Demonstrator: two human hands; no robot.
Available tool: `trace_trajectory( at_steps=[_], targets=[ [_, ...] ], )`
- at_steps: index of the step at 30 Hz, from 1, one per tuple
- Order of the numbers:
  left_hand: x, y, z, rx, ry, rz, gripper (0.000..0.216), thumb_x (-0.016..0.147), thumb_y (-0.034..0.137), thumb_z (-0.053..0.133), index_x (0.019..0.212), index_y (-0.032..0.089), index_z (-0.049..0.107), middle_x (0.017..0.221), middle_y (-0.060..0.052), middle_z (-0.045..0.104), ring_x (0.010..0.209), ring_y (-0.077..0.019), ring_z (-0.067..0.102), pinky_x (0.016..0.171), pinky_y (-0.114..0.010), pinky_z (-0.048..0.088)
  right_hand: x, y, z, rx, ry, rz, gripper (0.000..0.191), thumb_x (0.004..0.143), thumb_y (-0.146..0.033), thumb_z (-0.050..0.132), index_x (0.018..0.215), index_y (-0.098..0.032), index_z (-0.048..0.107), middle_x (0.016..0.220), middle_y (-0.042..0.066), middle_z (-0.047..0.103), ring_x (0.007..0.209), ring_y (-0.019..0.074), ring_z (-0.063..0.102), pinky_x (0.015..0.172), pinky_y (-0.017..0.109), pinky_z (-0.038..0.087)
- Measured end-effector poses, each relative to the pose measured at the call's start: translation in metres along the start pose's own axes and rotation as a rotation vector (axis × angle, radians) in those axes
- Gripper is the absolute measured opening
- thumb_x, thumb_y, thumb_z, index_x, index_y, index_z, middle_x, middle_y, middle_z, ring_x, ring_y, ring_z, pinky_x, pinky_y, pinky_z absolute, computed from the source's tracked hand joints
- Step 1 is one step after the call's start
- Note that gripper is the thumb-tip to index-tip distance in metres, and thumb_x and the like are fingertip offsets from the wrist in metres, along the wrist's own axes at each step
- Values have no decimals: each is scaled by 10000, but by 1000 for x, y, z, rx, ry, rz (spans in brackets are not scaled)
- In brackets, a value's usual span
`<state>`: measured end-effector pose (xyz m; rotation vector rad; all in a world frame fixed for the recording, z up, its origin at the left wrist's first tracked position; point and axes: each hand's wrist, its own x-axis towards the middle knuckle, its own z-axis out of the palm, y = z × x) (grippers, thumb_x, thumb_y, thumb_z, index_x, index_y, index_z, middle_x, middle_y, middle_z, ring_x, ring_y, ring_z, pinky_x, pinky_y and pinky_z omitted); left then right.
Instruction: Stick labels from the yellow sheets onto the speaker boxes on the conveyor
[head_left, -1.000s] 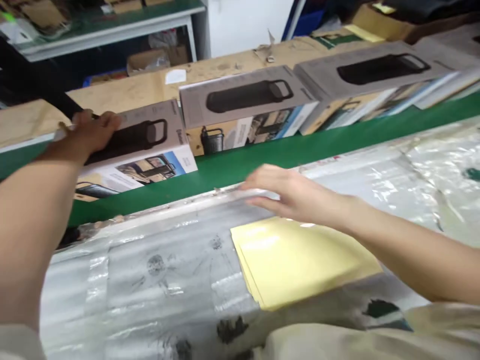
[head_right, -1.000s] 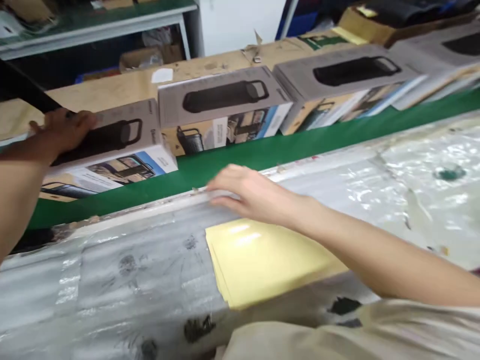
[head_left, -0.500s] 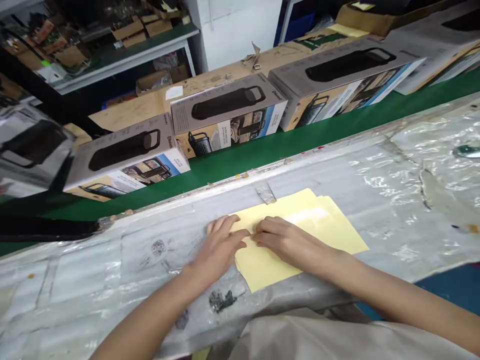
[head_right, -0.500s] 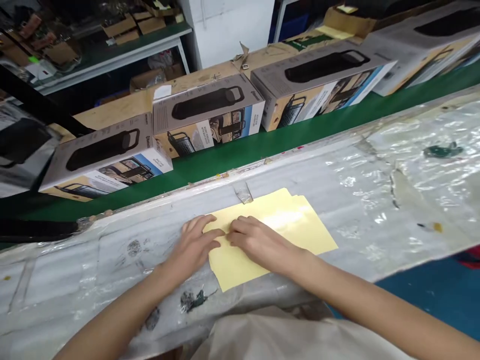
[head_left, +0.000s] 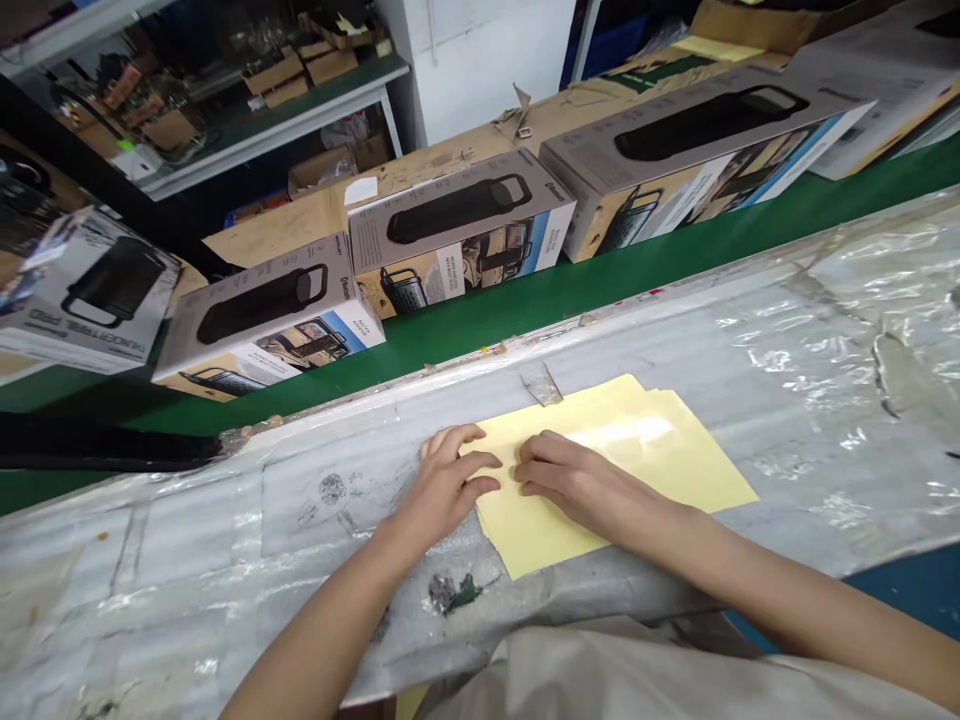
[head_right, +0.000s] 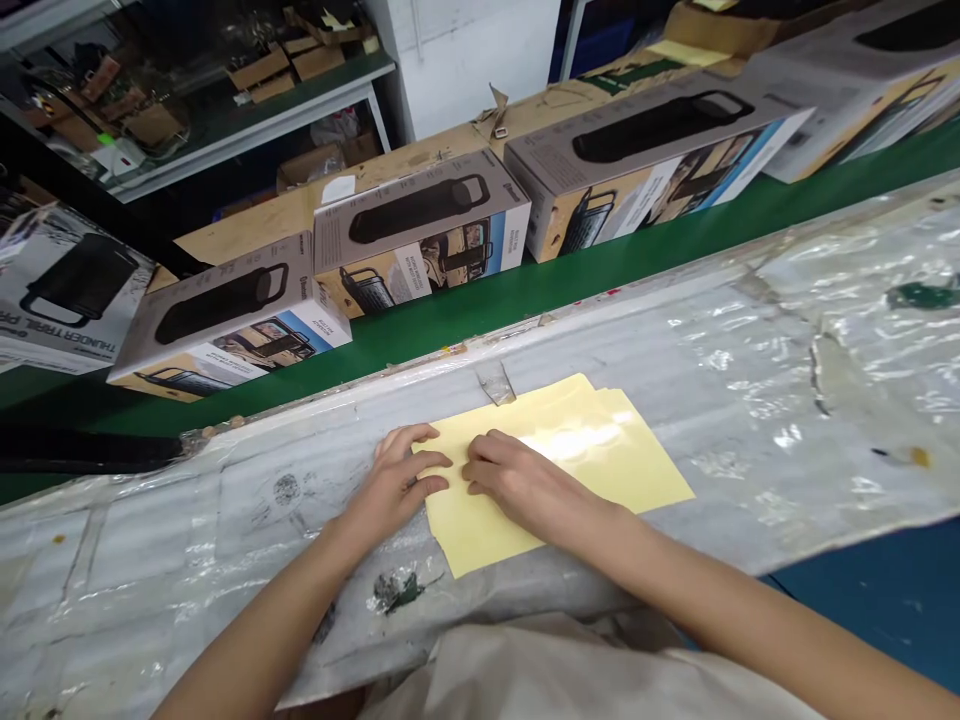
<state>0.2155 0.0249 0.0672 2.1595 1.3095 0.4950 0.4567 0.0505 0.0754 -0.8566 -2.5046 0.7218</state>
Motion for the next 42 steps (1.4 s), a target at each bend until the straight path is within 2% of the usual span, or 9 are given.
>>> trace_trajectory(
  at_steps=[3,9,18,22,25,28,31,36,42],
  targets=[
    [-1,2,-2,16,-15,-17,170,988,297,671,1137,284,753,1380,-87,600,1309,-281,534,1099,-472,443,-1,-1,-1,21,-42,24,240,981,-45,538,860,-178,696,902,68,625,838,217,616,716,325,531],
    [1,7,-7,38,-21,-24,222,1000,306,647,1195,299,753,1399,-92,597,1328,-278,518,1111,-475,434,-6,1,-3,71,31,-7,268,1004,-108,496,1112,-198,725,1000,114,645,917,253,651,744,354,566],
    [1,30,-13,287,-35,39,228,1012,382,624,1183,397,772,1457,-44,587,1314,-266,524,1020,-416,468,-22,14,-22,584,-23,300,313,972,-489,619,748,-273,653,1039,110,670,987,289,682,824,397,599],
    [26,33,-61,221,-9,102,260,1050,395,550,1029,297,791,1201,-40,726,1075,-205,660,908,-339,516,-30,35,-38,942,53,488,471,793,-711,709,652,-279,583,854,106,657,822,327,655,717,472,581],
    [70,18,-128,303,417,-96,339,1076,411,472,1042,230,757,1094,-77,750,1049,-218,679,965,-367,509,-18,37,-55,989,56,560,545,710,-789,703,587,-285,537,622,72,546,579,280,541,537,442,502],
    [114,-14,-182,544,699,-426,499,956,487,664,1347,177,647,1440,-178,618,1383,-343,527,1166,-518,378,21,23,-75,897,46,565,533,696,-764,752,605,-276,557,614,52,540,561,247,525,530,414,491],
    [132,-49,-203,674,637,-676,635,928,426,657,1475,120,554,1573,-221,494,1501,-394,393,1229,-570,294,79,6,-93,862,23,464,446,728,-664,816,781,-252,655,730,45,614,665,230,604,608,381,534],
    [103,-88,-218,726,589,-778,568,919,347,546,1466,200,594,1585,-142,506,1489,-406,403,1218,-613,315,200,-8,-101,907,21,282,494,685,-526,892,986,-198,675,794,33,670,652,168,602,603,322,531],
    [74,-113,-240,723,639,-849,536,936,392,539,1441,229,618,1596,-104,504,1498,-391,402,1234,-606,300,366,-37,-58,961,169,334,301,699,-159,876,841,-189,613,607,-52,597,544,102,519,501,221,425]
  ],
)
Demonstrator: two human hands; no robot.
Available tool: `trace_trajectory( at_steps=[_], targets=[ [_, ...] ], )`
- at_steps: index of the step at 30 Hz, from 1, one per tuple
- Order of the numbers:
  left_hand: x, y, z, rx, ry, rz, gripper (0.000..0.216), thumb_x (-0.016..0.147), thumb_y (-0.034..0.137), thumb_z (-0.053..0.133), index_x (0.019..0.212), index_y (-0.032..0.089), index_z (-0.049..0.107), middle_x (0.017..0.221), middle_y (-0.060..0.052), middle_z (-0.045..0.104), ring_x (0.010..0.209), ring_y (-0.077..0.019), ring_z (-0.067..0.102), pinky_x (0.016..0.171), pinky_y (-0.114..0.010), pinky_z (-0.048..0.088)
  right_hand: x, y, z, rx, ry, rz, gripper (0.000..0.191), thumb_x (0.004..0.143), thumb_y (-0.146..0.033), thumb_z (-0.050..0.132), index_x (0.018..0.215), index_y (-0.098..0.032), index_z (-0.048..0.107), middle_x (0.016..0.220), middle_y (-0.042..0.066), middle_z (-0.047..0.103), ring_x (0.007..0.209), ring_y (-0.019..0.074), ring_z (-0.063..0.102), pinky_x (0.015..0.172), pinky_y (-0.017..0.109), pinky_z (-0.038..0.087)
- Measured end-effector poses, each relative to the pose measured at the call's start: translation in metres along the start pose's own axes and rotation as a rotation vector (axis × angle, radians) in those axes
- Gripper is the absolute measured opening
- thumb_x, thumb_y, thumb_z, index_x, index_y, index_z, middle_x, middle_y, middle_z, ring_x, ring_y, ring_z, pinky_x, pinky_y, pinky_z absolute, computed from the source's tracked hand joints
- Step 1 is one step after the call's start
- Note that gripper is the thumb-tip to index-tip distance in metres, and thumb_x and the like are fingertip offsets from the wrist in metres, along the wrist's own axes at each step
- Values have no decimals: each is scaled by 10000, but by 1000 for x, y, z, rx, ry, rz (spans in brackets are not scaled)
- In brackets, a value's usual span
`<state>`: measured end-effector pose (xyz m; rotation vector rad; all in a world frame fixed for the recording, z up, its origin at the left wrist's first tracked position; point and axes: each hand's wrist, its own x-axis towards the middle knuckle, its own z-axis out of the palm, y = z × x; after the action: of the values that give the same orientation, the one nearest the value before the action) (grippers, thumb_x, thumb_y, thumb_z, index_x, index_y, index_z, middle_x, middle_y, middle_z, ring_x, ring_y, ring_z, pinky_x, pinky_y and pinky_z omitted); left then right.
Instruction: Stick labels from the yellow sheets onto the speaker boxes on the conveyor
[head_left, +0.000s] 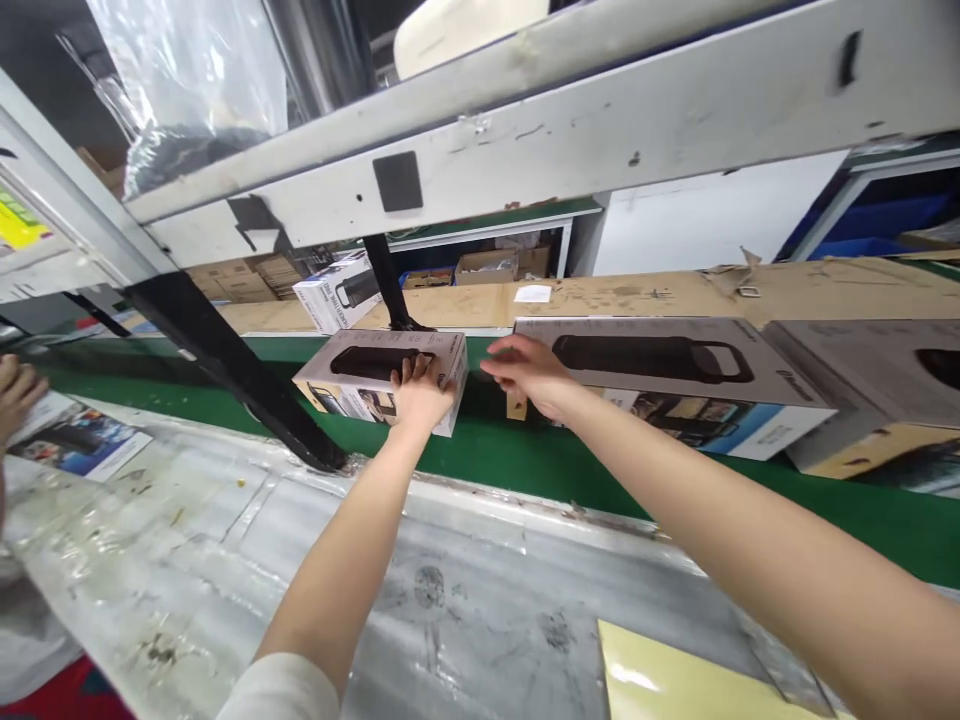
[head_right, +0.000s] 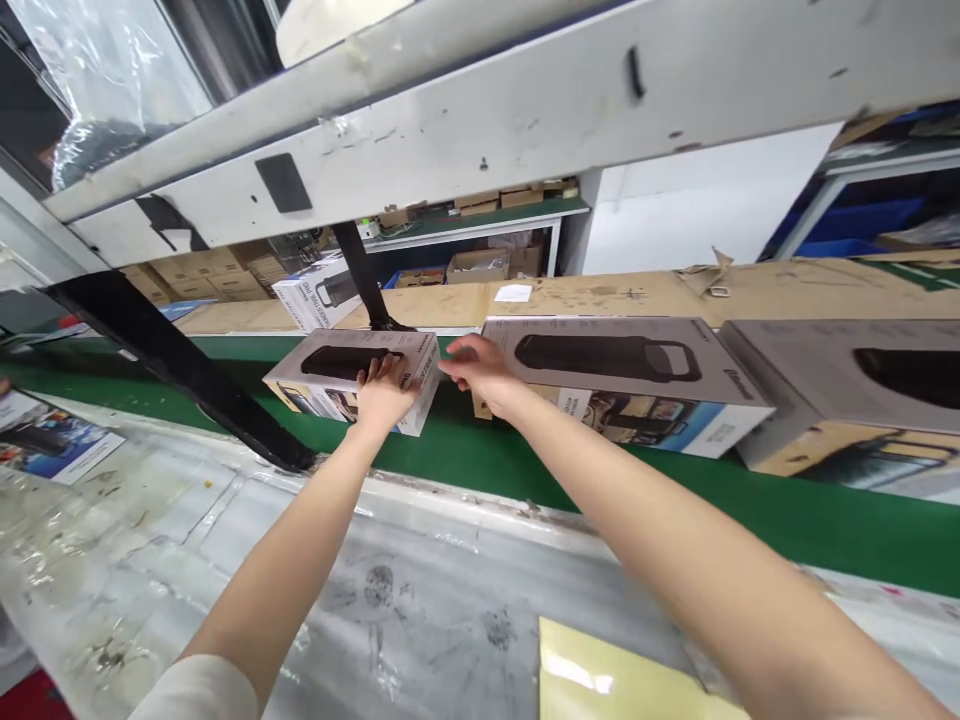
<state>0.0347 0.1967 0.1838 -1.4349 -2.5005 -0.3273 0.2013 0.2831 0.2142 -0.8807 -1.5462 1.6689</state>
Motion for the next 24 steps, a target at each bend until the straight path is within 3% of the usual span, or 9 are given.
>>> trace_trajectory(
  at_steps=[5,12,16,19,24],
  targets=[
    [1,0,10,25,56,21,518,945,318,514,1432,174,618,1571,-145,527,1474,-403,432,1211,-626,314,65,11,58,-19,89,90,332,795,-21,765,797,-212,494,502,-95,485,482,92,464,467,214,404],
    [2,-5,15,21,68,8,511,954,322,513,1430,164,614,1566,-148,531,1476,-406,427,1206,-625,311,80,19,78,-80,125,188,224,875,-45,738,902,-168,553,623,-95,502,471,59,452,436,175,392],
    [1,-6,14,11,83,11,500,957,319,515,1423,171,619,1551,-146,546,1471,-403,434,1209,-619,315,84,25,85,-97,153,226,119,964,-180,710,1032,-141,620,783,-53,583,528,53,492,441,158,413],
    [1,-6,13,10,89,11,488,964,331,512,1411,175,628,1543,-148,552,1464,-404,443,1204,-621,324,83,32,90,-59,150,250,179,1003,-282,685,1107,-142,645,910,-4,648,638,86,591,523,197,514],
    [1,-10,14,22,99,15,514,984,358,498,1454,180,607,1537,-165,554,1461,-404,444,1197,-625,329,69,45,99,109,139,277,335,1010,-344,673,1290,-167,628,1221,86,673,984,209,695,818,392,625]
  ],
)
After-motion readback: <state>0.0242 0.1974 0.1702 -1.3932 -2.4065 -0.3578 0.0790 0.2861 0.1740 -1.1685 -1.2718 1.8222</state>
